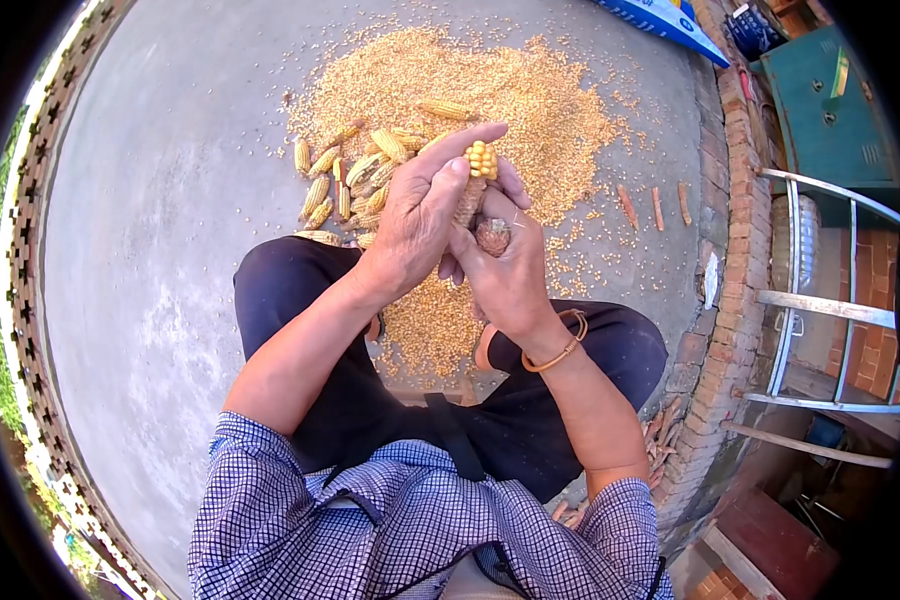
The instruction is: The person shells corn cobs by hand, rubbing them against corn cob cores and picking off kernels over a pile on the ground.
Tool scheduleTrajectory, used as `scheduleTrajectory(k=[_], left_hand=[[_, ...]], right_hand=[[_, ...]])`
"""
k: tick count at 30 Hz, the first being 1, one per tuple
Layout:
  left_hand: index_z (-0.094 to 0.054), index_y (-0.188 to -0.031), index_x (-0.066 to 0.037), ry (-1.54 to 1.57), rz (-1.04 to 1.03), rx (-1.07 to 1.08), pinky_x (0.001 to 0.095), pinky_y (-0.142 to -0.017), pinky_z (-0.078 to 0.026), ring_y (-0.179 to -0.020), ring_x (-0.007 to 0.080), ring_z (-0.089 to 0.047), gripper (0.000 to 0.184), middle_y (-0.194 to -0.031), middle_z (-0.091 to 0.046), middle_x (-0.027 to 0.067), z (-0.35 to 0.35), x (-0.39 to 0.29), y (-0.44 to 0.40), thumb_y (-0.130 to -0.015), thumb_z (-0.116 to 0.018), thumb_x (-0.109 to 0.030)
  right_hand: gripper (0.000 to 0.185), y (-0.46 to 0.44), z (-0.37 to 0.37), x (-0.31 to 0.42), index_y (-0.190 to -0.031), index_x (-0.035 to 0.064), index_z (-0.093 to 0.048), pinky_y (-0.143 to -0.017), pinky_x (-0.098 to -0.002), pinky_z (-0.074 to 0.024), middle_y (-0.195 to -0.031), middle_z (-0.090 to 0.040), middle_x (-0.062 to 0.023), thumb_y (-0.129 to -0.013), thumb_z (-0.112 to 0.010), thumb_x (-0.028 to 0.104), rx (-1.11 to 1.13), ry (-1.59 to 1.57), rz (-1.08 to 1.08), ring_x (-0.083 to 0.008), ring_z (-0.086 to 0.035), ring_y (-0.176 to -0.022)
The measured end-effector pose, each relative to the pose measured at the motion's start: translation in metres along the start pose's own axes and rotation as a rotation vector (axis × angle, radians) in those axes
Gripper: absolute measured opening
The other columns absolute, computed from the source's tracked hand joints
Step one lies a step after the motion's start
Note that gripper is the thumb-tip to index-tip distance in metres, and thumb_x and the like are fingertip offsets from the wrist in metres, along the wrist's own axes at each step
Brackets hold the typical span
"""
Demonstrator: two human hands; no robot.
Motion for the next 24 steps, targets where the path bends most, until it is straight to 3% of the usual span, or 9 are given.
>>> scheduleTrajectory(k=[6,11,14,20,24], left_hand=[[-0.05,-0.135,0.003,0.05,0.059,0.001,0.0282,-0.077,-0.056,-0.089,0.0196,-0.065,0.05,-0.103,-0.064,0.0176,0.0026,0.0054,-0.0031,-0.092,-0.027,-0.012],[-0.051,-0.134,0.002,0.091,0.151,0.008,0.0239,-0.064,-0.056,-0.083,0.017,-0.065,0.046,-0.102,-0.064,0.0179,0.0026,0.0034,-0.0009,-0.104,-0.031,-0.028],[-0.053,-0.131,0.002,0.169,0.167,0.054,0.0216,-0.061,-0.055,-0.082,0.016,-0.066,0.048,-0.099,-0.064,0.0172,0.0004,0.0076,-0.0026,-0.105,-0.037,-0.036],[-0.055,-0.127,0.003,0.275,0.071,-0.012,0.0289,-0.074,-0.057,-0.083,0.0201,-0.066,0.042,-0.094,-0.065,0.0156,0.0014,0.0047,-0.0065,-0.106,-0.036,-0.027],[-0.056,-0.124,0.005,0.17,0.04,-0.033,0.032,-0.078,-0.056,-0.083,0.0227,-0.066,0.043,-0.091,-0.064,0.0161,0.002,0.0013,-0.0058,-0.106,-0.031,-0.025]], right_hand=[[0.008,-0.0017,0.0013,0.0058,-0.098,0.0014,-0.06,-0.053,-0.0203,-0.0468,-0.077,-0.062,-0.0004,-0.093,-0.064,0.006,-0.013,-0.003,-0.018,-0.0057,-0.058,-0.06],[0.009,-0.0037,-0.0002,0.0041,-0.096,0.0009,-0.061,-0.055,-0.0208,-0.0476,-0.078,-0.062,-0.001,-0.094,-0.064,0.009,0.06,-0.122,-0.017,-0.0064,-0.058,-0.061],[0.009,-0.0028,-0.0014,-0.0005,-0.096,0.0006,-0.06,-0.056,-0.021,-0.0476,-0.078,-0.062,-0.0014,-0.094,-0.064,0.008,0.077,-0.028,-0.004,-0.0068,-0.059,-0.062],[0.011,-0.0025,-0.0021,0.0055,-0.096,0.0005,-0.061,-0.05,-0.0202,-0.0439,-0.077,-0.063,-0.003,-0.095,-0.062,0.012,0.027,-0.001,0.045,-0.0078,-0.059,-0.059],[0.011,-0.0008,-0.0024,0.0071,-0.096,-0.0005,-0.061,-0.051,-0.0205,-0.0452,-0.077,-0.063,-0.0032,-0.095,-0.063,0.011,0.001,0.005,0.069,-0.008,-0.059,-0.059]])
Point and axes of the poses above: each hand's wrist, its own y-axis away from the middle knuckle, its own z-axis out of the back of the hand, x = y × z, the point moved 10 cm from there along -y, towards the middle knuckle
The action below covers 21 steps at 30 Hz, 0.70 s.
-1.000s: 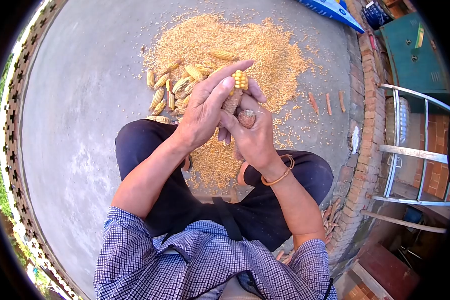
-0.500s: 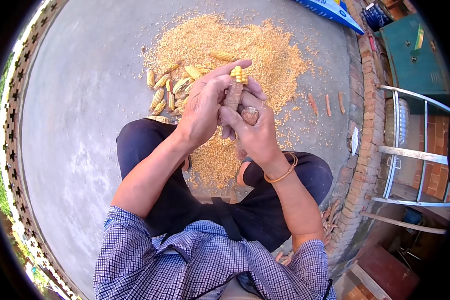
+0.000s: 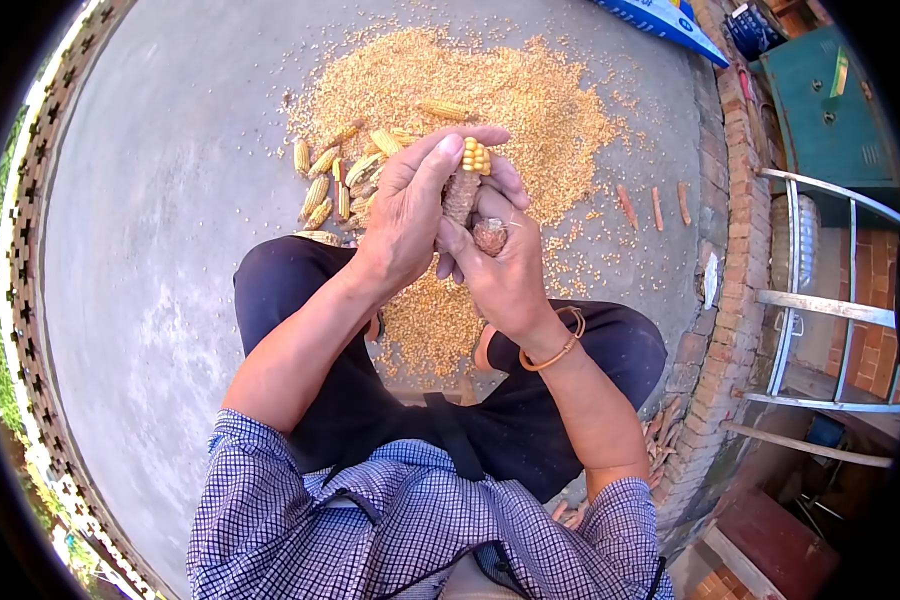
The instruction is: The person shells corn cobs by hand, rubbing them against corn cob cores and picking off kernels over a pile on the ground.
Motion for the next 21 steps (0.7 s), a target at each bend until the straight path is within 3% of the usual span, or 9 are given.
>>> scheduleTrajectory(k=[2,5,8,14,21], left_hand=[[-0.057,-0.121,0.006,-0.01,-0.006,-0.005,0.032,-0.077,-0.056,-0.082,0.0229,-0.066,0.043,-0.091,-0.064,0.0167,0.001,0.002,-0.001,-0.106,-0.029,-0.024],[-0.059,-0.116,0.001,-0.002,-0.057,0.008,0.0235,-0.064,-0.057,-0.078,0.016,-0.067,0.04,-0.089,-0.067,0.0146,0.004,0.004,-0.003,-0.106,-0.032,-0.027],[-0.057,-0.116,0.005,0.021,0.03,-0.014,0.0339,-0.075,-0.057,-0.082,0.025,-0.065,0.042,-0.085,-0.062,0.0157,0.004,0.008,-0.002,-0.106,-0.028,-0.025],[-0.055,-0.119,0.004,0.247,0.148,0.104,0.0312,-0.07,-0.056,-0.086,0.0228,-0.062,0.043,-0.086,-0.055,0.0115,-0.009,0.005,0.003,-0.106,-0.034,-0.032],[-0.052,-0.13,0.001,0.264,0.095,0.124,0.026,-0.068,-0.055,-0.09,0.0185,-0.06,0.039,-0.089,-0.055,0.0087,-0.005,0.004,0.004,-0.102,-0.049,-0.027]], right_hand=[[0.011,0.001,0.001,0.0,-0.096,-0.001,-0.061,-0.052,-0.0209,-0.0459,-0.078,-0.063,-0.0033,-0.094,-0.063,0.01,-0.011,0.022,0.013,-0.0081,-0.059,-0.059],[0.011,0.003,0.003,-0.004,-0.096,-0.0013,-0.061,-0.052,-0.0214,-0.0465,-0.078,-0.063,-0.0032,-0.094,-0.064,0.009,-0.024,0.124,0.059,-0.0082,-0.059,-0.059],[0.01,0.002,0.003,-0.003,-0.096,-0.0014,-0.061,-0.052,-0.0216,-0.0464,-0.078,-0.062,-0.003,-0.093,-0.064,0.008,-0.016,0.156,0.073,-0.0084,-0.059,-0.06],[0.009,0.004,0.002,-0.004,-0.091,-0.0012,-0.062,-0.057,-0.022,-0.047,-0.078,-0.062,-0.0036,-0.094,-0.063,0.007,0.13,-0.153,-0.127,-0.0086,-0.059,-0.063],[0.012,0.002,-0.001,-0.007,-0.099,-0.0026,-0.06,-0.053,-0.0208,-0.0457,-0.078,-0.062,-0.0038,-0.096,-0.06,0.01,0.119,-0.149,-0.107,-0.0082,-0.058,-0.061]])
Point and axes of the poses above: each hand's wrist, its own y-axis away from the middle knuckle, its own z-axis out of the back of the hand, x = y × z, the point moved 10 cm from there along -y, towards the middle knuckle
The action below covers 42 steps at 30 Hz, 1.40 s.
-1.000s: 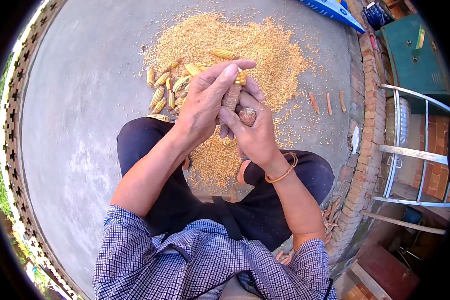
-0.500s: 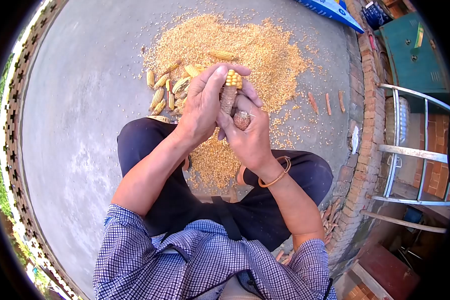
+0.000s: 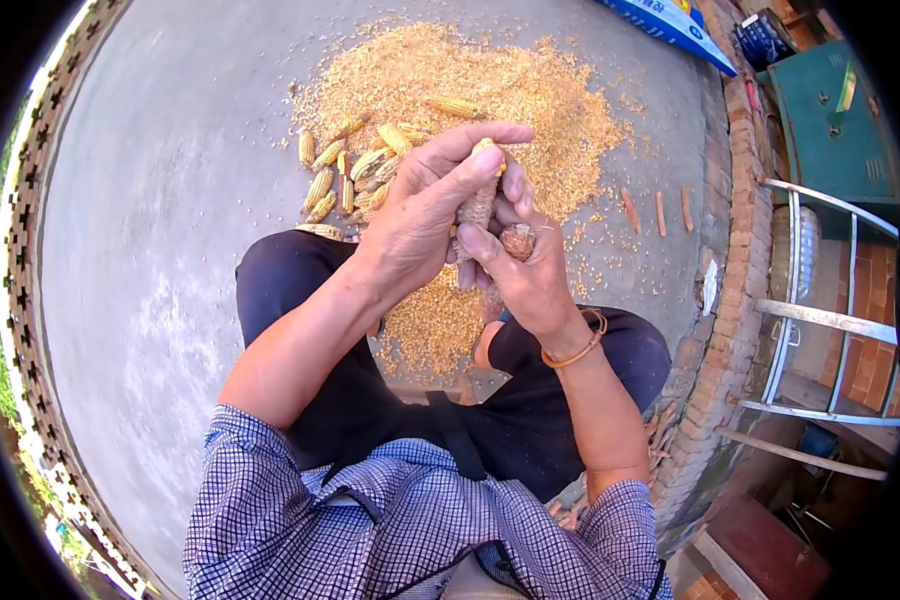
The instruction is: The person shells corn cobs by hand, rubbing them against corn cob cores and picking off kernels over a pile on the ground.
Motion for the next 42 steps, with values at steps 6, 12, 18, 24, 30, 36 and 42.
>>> scheduleTrajectory(k=[6,12,18,24,30,36,42], left_hand=[[-0.048,-0.136,0.0,-0.056,-0.038,0.069,0.0247,-0.07,-0.055,-0.091,0.0173,-0.062,0.044,-0.092,-0.057,0.0095,-0.01,-0.007,0.003,-0.1,-0.053,-0.025],[-0.046,-0.138,0.001,0.049,0.07,0.024,0.0245,-0.068,-0.055,-0.088,0.0169,-0.063,0.048,-0.088,-0.058,0.0098,-0.013,-0.008,0.007,-0.102,-0.049,-0.03],[-0.048,-0.136,0.001,-0.013,-0.004,-0.029,0.0243,-0.068,-0.054,-0.082,0.0177,-0.059,0.046,-0.087,-0.056,0.0089,-0.007,-0.007,0.003,-0.103,-0.045,-0.03],[-0.05,-0.135,0.001,-0.051,-0.006,-0.064,0.0258,-0.07,-0.056,-0.086,0.019,-0.063,0.043,-0.091,-0.058,0.0108,-0.007,-0.008,0.004,-0.103,-0.045,-0.028],[-0.053,-0.13,0.002,-0.149,-0.132,-0.136,0.0271,-0.072,-0.057,-0.084,0.0202,-0.065,0.042,-0.09,-0.06,0.0121,0.004,-0.013,0.002,-0.105,-0.041,-0.03],[-0.051,-0.129,0.007,-0.114,-0.143,-0.059,0.0318,-0.077,-0.057,-0.088,0.0239,-0.066,0.045,-0.099,-0.064,0.0189,0.001,-0.013,-0.002,-0.107,-0.037,-0.029],[-0.051,-0.129,0.007,-0.074,-0.151,-0.061,0.0344,-0.08,-0.056,-0.089,0.0257,-0.067,0.045,-0.102,-0.064,0.0217,-0.002,-0.014,-0.002,-0.107,-0.035,-0.029]], right_hand=[[0.013,0.004,0.003,-0.004,-0.101,-0.0017,-0.06,-0.052,-0.0204,-0.0471,-0.079,-0.063,-0.0037,-0.096,-0.06,0.01,0.013,-0.012,-0.042,-0.0079,-0.058,-0.06],[0.012,0.004,0.003,-0.003,-0.1,-0.0005,-0.061,-0.046,-0.0197,-0.0439,-0.077,-0.063,-0.0039,-0.095,-0.062,0.011,0.031,-0.034,-0.034,-0.008,-0.059,-0.059],[0.012,0.003,0.004,-0.005,-0.094,-0.0002,-0.062,-0.036,-0.0176,-0.0398,-0.076,-0.064,-0.0044,-0.095,-0.063,0.012,-0.006,-0.043,-0.015,-0.0066,-0.058,-0.056],[0.01,0.0,0.0,0.004,-0.096,-0.001,-0.061,-0.048,-0.0194,-0.0451,-0.077,-0.062,-0.004,-0.093,-0.064,0.008,-0.036,-0.086,0.012,-0.0077,-0.058,-0.06],[0.013,-0.002,0.002,-0.001,-0.093,-0.0012,-0.06,-0.053,-0.0207,-0.0466,-0.077,-0.062,-0.0038,-0.09,-0.069,0.007,-0.073,0.258,0.089,-0.0073,-0.057,-0.061],[0.016,0.0,-0.001,0.014,-0.09,-0.0007,-0.059,-0.053,-0.0208,-0.0457,-0.071,-0.06,-0.0024,-0.089,-0.071,0.01,-0.126,0.37,0.151,-0.0064,-0.057,-0.059],[0.017,0.0,0.002,0.018,-0.092,-0.0004,-0.058,-0.053,-0.0214,-0.0454,-0.072,-0.061,-0.003,-0.089,-0.071,0.011,-0.122,0.325,0.162,-0.0066,-0.057,-0.059]])
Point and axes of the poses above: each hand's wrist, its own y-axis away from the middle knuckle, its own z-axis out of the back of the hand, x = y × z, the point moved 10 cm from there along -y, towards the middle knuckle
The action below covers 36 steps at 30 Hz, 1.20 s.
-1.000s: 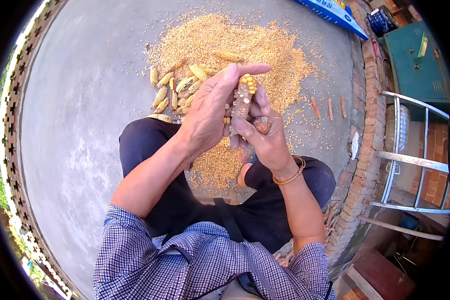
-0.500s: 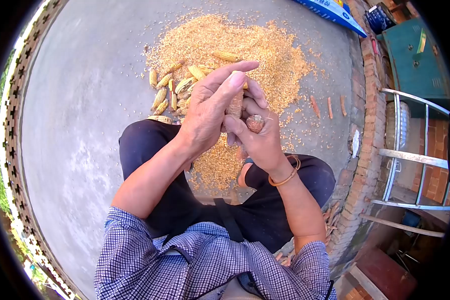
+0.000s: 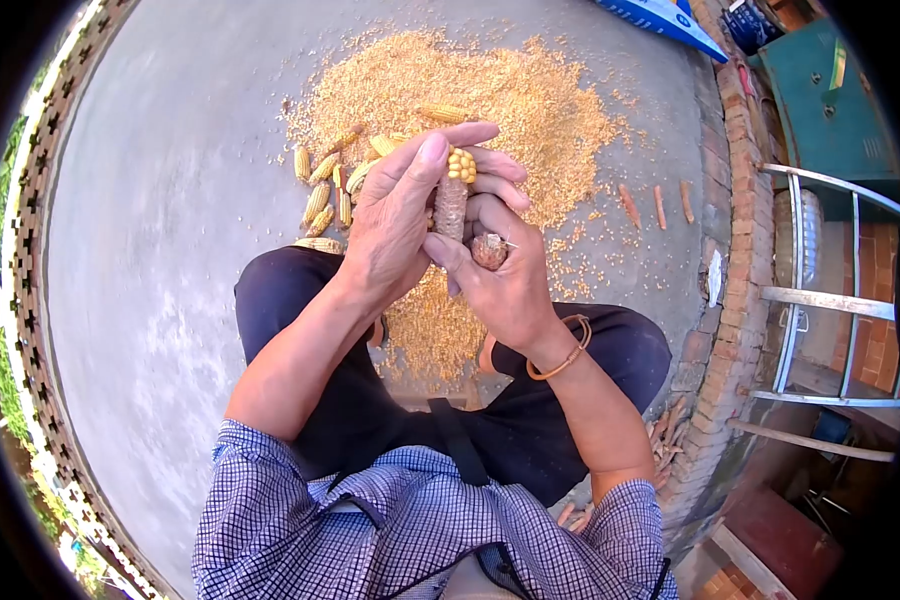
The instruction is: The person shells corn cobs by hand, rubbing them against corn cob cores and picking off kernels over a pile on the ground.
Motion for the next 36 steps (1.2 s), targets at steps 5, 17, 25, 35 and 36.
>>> scheduleTrajectory(k=[5,17,25,35,36], left_hand=[[-0.05,-0.129,0.008,-0.001,0.035,0.01,0.0356,-0.082,-0.056,-0.086,0.027,-0.066,0.046,-0.102,-0.064,0.0235,0.005,0.005,0.0,-0.106,-0.034,-0.029],[-0.049,-0.129,0.007,0.049,0.004,-0.013,0.0384,-0.088,-0.055,-0.097,0.0296,-0.067,0.043,-0.115,-0.062,0.0278,-0.001,0.002,-0.001,-0.105,-0.032,-0.024],[-0.048,-0.129,0.005,-0.074,-0.014,-0.052,0.0347,-0.081,-0.058,-0.094,0.0289,-0.068,0.04,-0.108,-0.062,0.0234,0.011,0.004,-0.001,-0.107,-0.035,-0.025],[-0.051,-0.122,0.005,-0.01,-0.005,0.002,0.0363,-0.081,-0.059,-0.092,0.0293,-0.068,0.037,-0.112,-0.062,0.0273,0.001,0.006,-0.001,-0.107,-0.03,-0.022],[-0.051,-0.121,0.005,0.008,0.0,0.01,0.0363,-0.081,-0.058,-0.092,0.0293,-0.068,0.037,-0.112,-0.062,0.0275,-0.001,0.007,0.0,-0.107,-0.03,-0.022]], right_hand=[[0.018,0.001,0.001,0.013,-0.094,-0.0016,-0.06,-0.059,-0.0244,-0.0488,-0.075,-0.063,-0.004,-0.086,-0.073,0.009,-0.051,0.21,0.216,-0.0088,-0.06,-0.065],[0.017,0.001,0.006,0.008,-0.092,-0.0011,-0.06,-0.058,-0.0255,-0.0482,-0.074,-0.065,-0.0042,-0.086,-0.073,0.007,-0.113,0.073,0.057,-0.0093,-0.06,-0.063],[0.017,0.002,0.009,0.011,-0.095,-0.0012,-0.061,-0.064,-0.0314,-0.0509,-0.082,-0.068,-0.0102,-0.085,-0.072,0.006,-0.118,0.123,0.146,-0.0169,-0.067,-0.073],[0.014,0.009,0.002,-0.004,-0.098,-0.0014,-0.059,-0.048,-0.0189,-0.0436,-0.075,-0.062,-0.0033,-0.091,-0.067,0.008,-0.097,-0.188,-0.047,-0.0054,-0.055,-0.056],[0.014,0.01,0.003,-0.003,-0.098,-0.0014,-0.059,-0.048,-0.019,-0.0435,-0.075,-0.062,-0.0032,-0.091,-0.067,0.008,-0.1,-0.189,-0.04,-0.0054,-0.055,-0.056]])
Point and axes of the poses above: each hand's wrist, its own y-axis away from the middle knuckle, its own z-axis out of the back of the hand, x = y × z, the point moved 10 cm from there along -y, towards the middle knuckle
